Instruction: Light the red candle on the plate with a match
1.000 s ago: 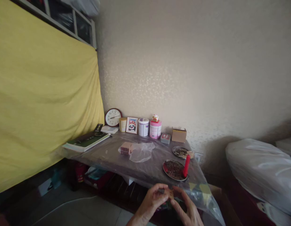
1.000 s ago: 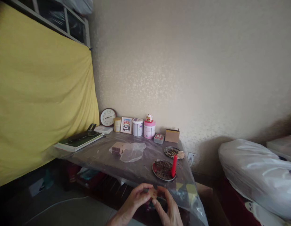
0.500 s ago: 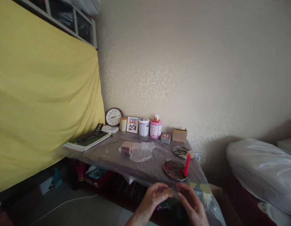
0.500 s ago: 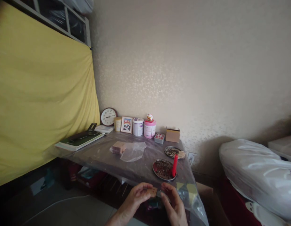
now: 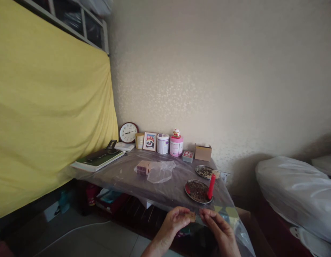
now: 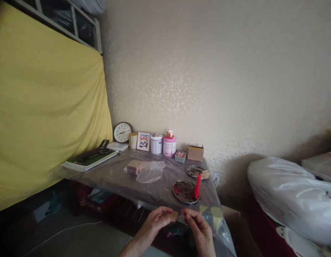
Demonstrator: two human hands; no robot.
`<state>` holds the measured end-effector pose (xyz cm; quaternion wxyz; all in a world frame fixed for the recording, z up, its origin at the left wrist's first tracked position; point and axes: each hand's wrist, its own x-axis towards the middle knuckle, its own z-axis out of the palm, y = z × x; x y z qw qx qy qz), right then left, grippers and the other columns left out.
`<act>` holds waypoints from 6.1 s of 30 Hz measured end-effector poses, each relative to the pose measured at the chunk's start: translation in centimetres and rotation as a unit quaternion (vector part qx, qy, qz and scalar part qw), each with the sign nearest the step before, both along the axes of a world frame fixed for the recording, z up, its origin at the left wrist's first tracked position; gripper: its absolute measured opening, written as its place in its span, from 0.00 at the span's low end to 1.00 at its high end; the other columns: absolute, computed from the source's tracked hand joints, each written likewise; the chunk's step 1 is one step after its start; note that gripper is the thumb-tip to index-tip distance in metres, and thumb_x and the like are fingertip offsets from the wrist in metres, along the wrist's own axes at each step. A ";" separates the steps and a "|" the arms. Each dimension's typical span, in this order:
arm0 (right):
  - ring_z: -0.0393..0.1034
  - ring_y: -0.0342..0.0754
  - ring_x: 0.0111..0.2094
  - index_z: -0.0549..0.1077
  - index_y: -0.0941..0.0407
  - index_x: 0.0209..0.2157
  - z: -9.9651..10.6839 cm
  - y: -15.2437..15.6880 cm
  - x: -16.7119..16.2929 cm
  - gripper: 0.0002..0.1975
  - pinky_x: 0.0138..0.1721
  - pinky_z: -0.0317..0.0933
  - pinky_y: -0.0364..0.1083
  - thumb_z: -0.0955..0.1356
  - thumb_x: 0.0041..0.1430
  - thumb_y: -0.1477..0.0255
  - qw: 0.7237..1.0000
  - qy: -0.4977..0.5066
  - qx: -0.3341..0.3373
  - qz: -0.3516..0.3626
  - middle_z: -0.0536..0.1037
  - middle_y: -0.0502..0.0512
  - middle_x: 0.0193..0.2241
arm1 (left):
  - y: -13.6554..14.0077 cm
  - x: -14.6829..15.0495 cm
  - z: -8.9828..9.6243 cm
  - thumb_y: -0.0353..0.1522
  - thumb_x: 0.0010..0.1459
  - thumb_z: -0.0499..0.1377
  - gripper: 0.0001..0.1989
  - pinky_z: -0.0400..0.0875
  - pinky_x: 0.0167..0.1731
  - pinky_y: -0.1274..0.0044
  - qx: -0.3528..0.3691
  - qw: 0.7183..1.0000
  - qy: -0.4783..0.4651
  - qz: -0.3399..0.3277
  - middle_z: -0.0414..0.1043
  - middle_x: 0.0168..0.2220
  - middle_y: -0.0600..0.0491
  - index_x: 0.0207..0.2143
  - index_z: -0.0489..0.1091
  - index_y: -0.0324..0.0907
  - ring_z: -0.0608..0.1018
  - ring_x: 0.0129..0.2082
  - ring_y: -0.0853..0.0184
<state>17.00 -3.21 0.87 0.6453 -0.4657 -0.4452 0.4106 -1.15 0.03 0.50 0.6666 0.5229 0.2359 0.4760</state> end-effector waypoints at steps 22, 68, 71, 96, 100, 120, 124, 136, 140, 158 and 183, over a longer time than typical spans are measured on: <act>0.71 0.49 0.38 0.74 0.56 0.37 1.5 -1.5 -1.9 0.14 0.44 0.63 0.46 0.69 0.53 0.62 0.997 -0.051 0.039 -0.036 0.78 0.53 0.35 | -0.4 -0.2 0.3 0.35 0.52 0.61 0.15 0.60 0.50 0.69 -0.052 0.997 -0.046 -0.041 0.74 0.43 0.45 0.41 0.70 0.37 0.71 0.48 0.58; 0.72 0.48 0.40 0.73 0.54 0.38 -0.1 -1.1 -1.4 0.11 0.41 0.64 0.39 0.65 0.58 0.63 0.952 -0.280 0.113 -0.045 0.77 0.53 0.37 | -0.4 0.2 0.5 0.33 0.47 0.65 0.11 0.62 0.43 0.72 -0.064 0.996 -0.067 -0.012 0.74 0.38 0.46 0.34 0.73 0.38 0.72 0.42 0.61; 0.72 0.47 0.39 0.73 0.54 0.37 -0.1 -1.2 -1.4 0.11 0.41 0.65 0.39 0.65 0.57 0.62 0.951 -0.281 0.114 -0.056 0.78 0.53 0.36 | -0.4 0.2 0.5 0.33 0.47 0.65 0.12 0.62 0.42 0.73 -0.061 0.996 -0.063 -0.008 0.74 0.38 0.46 0.35 0.73 0.38 0.73 0.40 0.62; 0.74 0.49 0.37 0.74 0.56 0.36 0.2 -1.3 -1.6 0.13 0.40 0.67 0.42 0.66 0.56 0.62 0.944 -0.296 0.124 -0.072 0.78 0.55 0.35 | -0.6 0.4 0.8 0.34 0.45 0.66 0.12 0.62 0.41 0.73 -0.069 0.996 -0.053 0.003 0.75 0.36 0.47 0.33 0.74 0.38 0.73 0.39 0.61; 0.74 0.49 0.36 0.74 0.55 0.35 0.4 -1.4 -1.7 0.12 0.39 0.67 0.41 0.66 0.56 0.61 0.944 -0.295 0.127 -0.077 0.79 0.55 0.34 | -0.5 0.4 0.5 0.35 0.46 0.66 0.12 0.62 0.41 0.73 -0.066 0.996 -0.057 0.006 0.74 0.36 0.47 0.33 0.74 0.38 0.72 0.39 0.61; 0.73 0.49 0.37 0.74 0.55 0.35 0.6 -1.6 -1.8 0.13 0.39 0.67 0.42 0.64 0.57 0.61 0.932 -0.329 0.129 -0.080 0.78 0.55 0.34 | -0.7 0.3 1.0 0.35 0.44 0.67 0.13 0.62 0.44 0.71 -0.092 0.993 -0.079 -0.002 0.73 0.36 0.49 0.33 0.72 0.40 0.72 0.41 0.61; 0.74 0.50 0.36 0.74 0.54 0.35 0.8 -1.6 -2.0 0.13 0.38 0.68 0.42 0.64 0.57 0.60 0.927 -0.335 0.142 -0.088 0.79 0.55 0.34 | -0.8 0.3 1.1 0.36 0.43 0.67 0.14 0.62 0.44 0.71 -0.098 0.992 -0.085 -0.001 0.73 0.36 0.50 0.33 0.72 0.41 0.72 0.41 0.62; 0.74 0.48 0.37 0.73 0.53 0.36 0.1 -1.1 -2.1 0.12 0.40 0.67 0.40 0.64 0.58 0.62 0.918 -0.352 0.151 -0.102 0.79 0.53 0.35 | -0.2 0.4 0.4 0.34 0.46 0.66 0.14 0.62 0.44 0.72 -0.113 0.988 -0.108 -0.004 0.74 0.38 0.49 0.36 0.71 0.40 0.73 0.42 0.63; 0.74 0.48 0.37 0.73 0.53 0.36 0.0 -1.1 -2.0 0.11 0.40 0.67 0.40 0.64 0.59 0.63 0.916 -0.351 0.167 -0.097 0.79 0.53 0.35 | -0.2 0.4 0.4 0.34 0.45 0.67 0.15 0.62 0.45 0.71 -0.115 0.987 -0.110 -0.007 0.74 0.38 0.48 0.36 0.71 0.40 0.73 0.42 0.62; 0.75 0.47 0.38 0.73 0.54 0.39 -0.9 -0.4 -1.4 0.09 0.41 0.67 0.38 0.65 0.58 0.67 0.902 -0.372 0.196 -0.095 0.79 0.53 0.37 | -0.5 0.5 0.7 0.34 0.45 0.67 0.13 0.62 0.46 0.71 -0.126 0.986 -0.107 0.008 0.74 0.37 0.48 0.34 0.72 0.39 0.72 0.42 0.62; 0.76 0.48 0.36 0.74 0.55 0.37 -2.1 0.3 -0.5 0.10 0.40 0.68 0.39 0.65 0.58 0.65 0.893 -0.373 0.225 -0.112 0.80 0.55 0.35 | -0.3 0.8 -0.4 0.33 0.52 0.61 0.07 0.62 0.45 0.71 -0.108 0.986 -0.117 -0.039 0.74 0.37 0.48 0.33 0.71 0.39 0.74 0.42 0.62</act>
